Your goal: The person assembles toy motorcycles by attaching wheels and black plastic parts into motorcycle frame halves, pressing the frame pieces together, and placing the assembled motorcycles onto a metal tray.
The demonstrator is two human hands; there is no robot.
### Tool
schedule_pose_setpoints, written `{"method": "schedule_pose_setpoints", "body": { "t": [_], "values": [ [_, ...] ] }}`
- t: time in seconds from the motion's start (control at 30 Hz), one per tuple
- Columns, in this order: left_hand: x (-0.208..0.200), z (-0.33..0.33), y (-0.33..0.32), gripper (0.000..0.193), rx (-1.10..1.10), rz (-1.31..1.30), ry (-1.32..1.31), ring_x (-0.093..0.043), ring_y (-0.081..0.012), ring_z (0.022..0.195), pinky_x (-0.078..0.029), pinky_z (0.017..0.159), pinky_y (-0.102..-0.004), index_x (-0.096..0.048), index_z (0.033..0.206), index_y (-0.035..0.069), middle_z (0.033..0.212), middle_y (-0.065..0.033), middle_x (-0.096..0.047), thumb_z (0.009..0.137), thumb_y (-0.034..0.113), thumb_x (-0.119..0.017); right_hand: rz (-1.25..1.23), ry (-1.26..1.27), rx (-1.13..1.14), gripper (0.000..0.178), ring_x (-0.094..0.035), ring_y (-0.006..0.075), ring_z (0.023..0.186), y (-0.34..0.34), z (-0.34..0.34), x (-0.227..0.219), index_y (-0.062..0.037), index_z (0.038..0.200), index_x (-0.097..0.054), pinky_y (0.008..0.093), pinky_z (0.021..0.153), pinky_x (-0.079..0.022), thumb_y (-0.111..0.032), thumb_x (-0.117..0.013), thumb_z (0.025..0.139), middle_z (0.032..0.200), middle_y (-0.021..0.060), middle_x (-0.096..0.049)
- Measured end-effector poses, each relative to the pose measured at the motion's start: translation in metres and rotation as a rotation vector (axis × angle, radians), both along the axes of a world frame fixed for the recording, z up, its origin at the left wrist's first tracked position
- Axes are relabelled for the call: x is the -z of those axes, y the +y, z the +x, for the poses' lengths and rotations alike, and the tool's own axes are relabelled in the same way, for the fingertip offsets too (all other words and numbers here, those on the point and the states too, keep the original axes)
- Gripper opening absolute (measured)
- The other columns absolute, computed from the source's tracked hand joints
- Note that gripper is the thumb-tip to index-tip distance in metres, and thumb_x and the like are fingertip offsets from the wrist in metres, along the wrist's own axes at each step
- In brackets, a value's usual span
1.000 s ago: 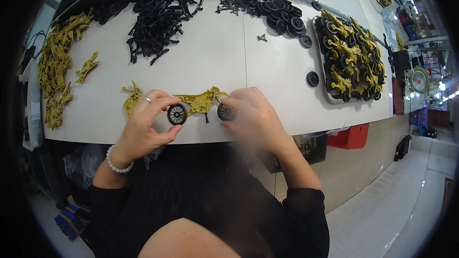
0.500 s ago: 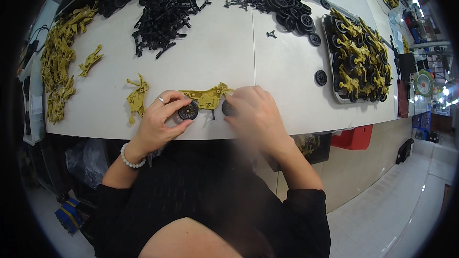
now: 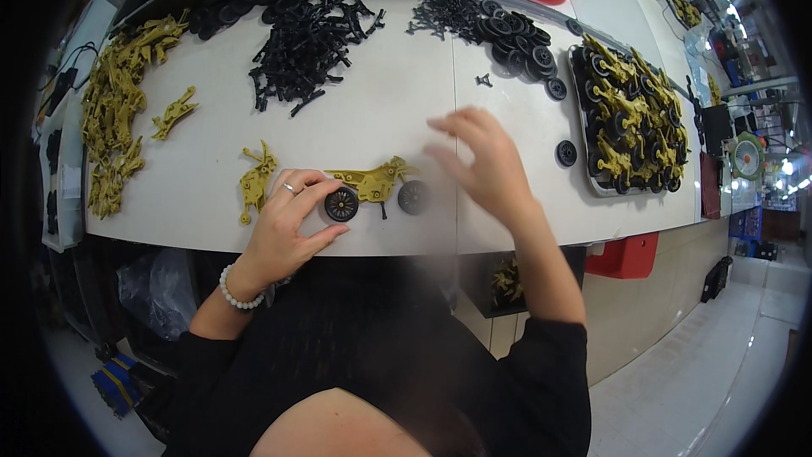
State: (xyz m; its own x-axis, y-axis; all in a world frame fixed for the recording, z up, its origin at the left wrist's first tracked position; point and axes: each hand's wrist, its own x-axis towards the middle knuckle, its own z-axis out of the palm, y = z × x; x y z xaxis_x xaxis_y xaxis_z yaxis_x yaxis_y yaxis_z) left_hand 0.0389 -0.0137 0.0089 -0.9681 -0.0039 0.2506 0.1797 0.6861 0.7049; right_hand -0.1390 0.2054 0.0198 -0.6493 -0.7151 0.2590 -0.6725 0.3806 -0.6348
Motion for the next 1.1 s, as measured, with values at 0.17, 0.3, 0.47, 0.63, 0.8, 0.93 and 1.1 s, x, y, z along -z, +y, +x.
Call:
{"method": "schedule_pose_setpoints", "body": {
  "t": [0.17, 0.3, 0.47, 0.63, 0.8, 0.93, 1.1],
  "values": [
    [-0.003, 0.003, 0.001, 0.049, -0.076, 0.016, 0.049, -0.052, -0.0281, 0.099, -0.045, 0.085, -0.0358, -0.062, 0.11, 0.001, 0.105, -0.0117, -0.056, 0.066, 0.012, -0.081, 0.086, 0.095, -0.044, 0.031, -0.062, 0.0236, 0.085, -0.071, -0.075, 0.002, -0.0015, 0.106, -0.067, 0.0328, 0.077, -0.049, -0.017, -0.071, 0.08, 0.095, 0.0116, -0.063],
    [-0.006, 0.008, 0.009, 0.05, -0.083, -0.088, 0.109, -0.05, -0.031, 0.106, -0.043, 0.091, -0.0395, -0.062, 0.111, 0.001, 0.113, -0.0141, -0.054, 0.067, 0.016, -0.081, 0.165, 0.134, 0.134, 0.037, -0.063, 0.0253, 0.084, -0.13, -0.114, 0.006, -0.0021, 0.104, -0.067, 0.0354, 0.077, -0.049, -0.027, -0.075, 0.077, 0.093, 0.0137, -0.066],
    [-0.001, 0.0, 0.016, 0.05, -0.048, -0.149, 0.091, -0.046, -0.034, 0.117, -0.04, 0.098, -0.0432, -0.061, 0.112, 0.002, 0.124, -0.0164, -0.051, 0.068, 0.018, -0.08, 0.401, 0.0, 0.123, 0.04, -0.065, 0.0313, 0.094, -0.152, -0.129, 0.009, -0.006, 0.105, -0.067, 0.0388, 0.083, -0.051, -0.031, -0.075, 0.075, 0.098, 0.0148, -0.069],
    [0.007, -0.012, 0.024, 0.05, -0.013, -0.181, 0.069, -0.044, -0.0354, 0.122, -0.039, 0.1, -0.0443, -0.059, 0.115, 0.002, 0.126, -0.0171, -0.05, 0.071, 0.017, -0.077, 0.406, 0.088, -0.012, 0.031, -0.065, 0.0293, 0.084, -0.116, -0.097, 0.004, -0.006, 0.104, -0.063, 0.0386, 0.075, -0.051, -0.017, -0.067, 0.076, 0.089, 0.012, -0.068],
    [0.013, -0.019, 0.028, 0.047, -0.021, -0.216, 0.065, -0.044, -0.0349, 0.121, -0.038, 0.1, -0.0443, -0.059, 0.115, 0.002, 0.125, -0.0163, -0.051, 0.072, 0.014, -0.075, 0.238, 0.147, -0.077, 0.029, -0.063, 0.0237, 0.071, -0.06, -0.056, 0.011, -0.0047, 0.105, -0.06, 0.0343, 0.065, -0.049, -0.005, -0.06, 0.076, 0.079, 0.0088, -0.065],
    [0.016, -0.022, 0.029, 0.044, -0.021, -0.198, 0.063, -0.046, -0.0346, 0.12, -0.039, 0.099, -0.0447, -0.06, 0.114, 0.001, 0.122, -0.0159, -0.054, 0.073, 0.011, -0.073, 0.064, -0.256, -0.029, 0.027, -0.053, 0.0087, 0.068, -0.02, -0.039, 0.012, -0.0002, 0.105, -0.067, 0.025, 0.063, -0.045, -0.005, -0.064, 0.079, 0.079, 0.0013, -0.063],
    [0.019, -0.025, 0.03, 0.042, -0.024, -0.167, 0.079, -0.05, -0.032, 0.115, -0.038, 0.1, -0.0488, -0.061, 0.112, 0.0, 0.115, -0.0136, -0.059, 0.073, 0.011, -0.072, 0.146, -0.352, -0.102, 0.022, -0.055, 0.0109, 0.076, -0.004, -0.03, 0.009, 0.0023, 0.103, -0.068, 0.0252, 0.071, -0.046, -0.001, -0.059, 0.083, 0.089, 0.0047, -0.062]
  ]
}}
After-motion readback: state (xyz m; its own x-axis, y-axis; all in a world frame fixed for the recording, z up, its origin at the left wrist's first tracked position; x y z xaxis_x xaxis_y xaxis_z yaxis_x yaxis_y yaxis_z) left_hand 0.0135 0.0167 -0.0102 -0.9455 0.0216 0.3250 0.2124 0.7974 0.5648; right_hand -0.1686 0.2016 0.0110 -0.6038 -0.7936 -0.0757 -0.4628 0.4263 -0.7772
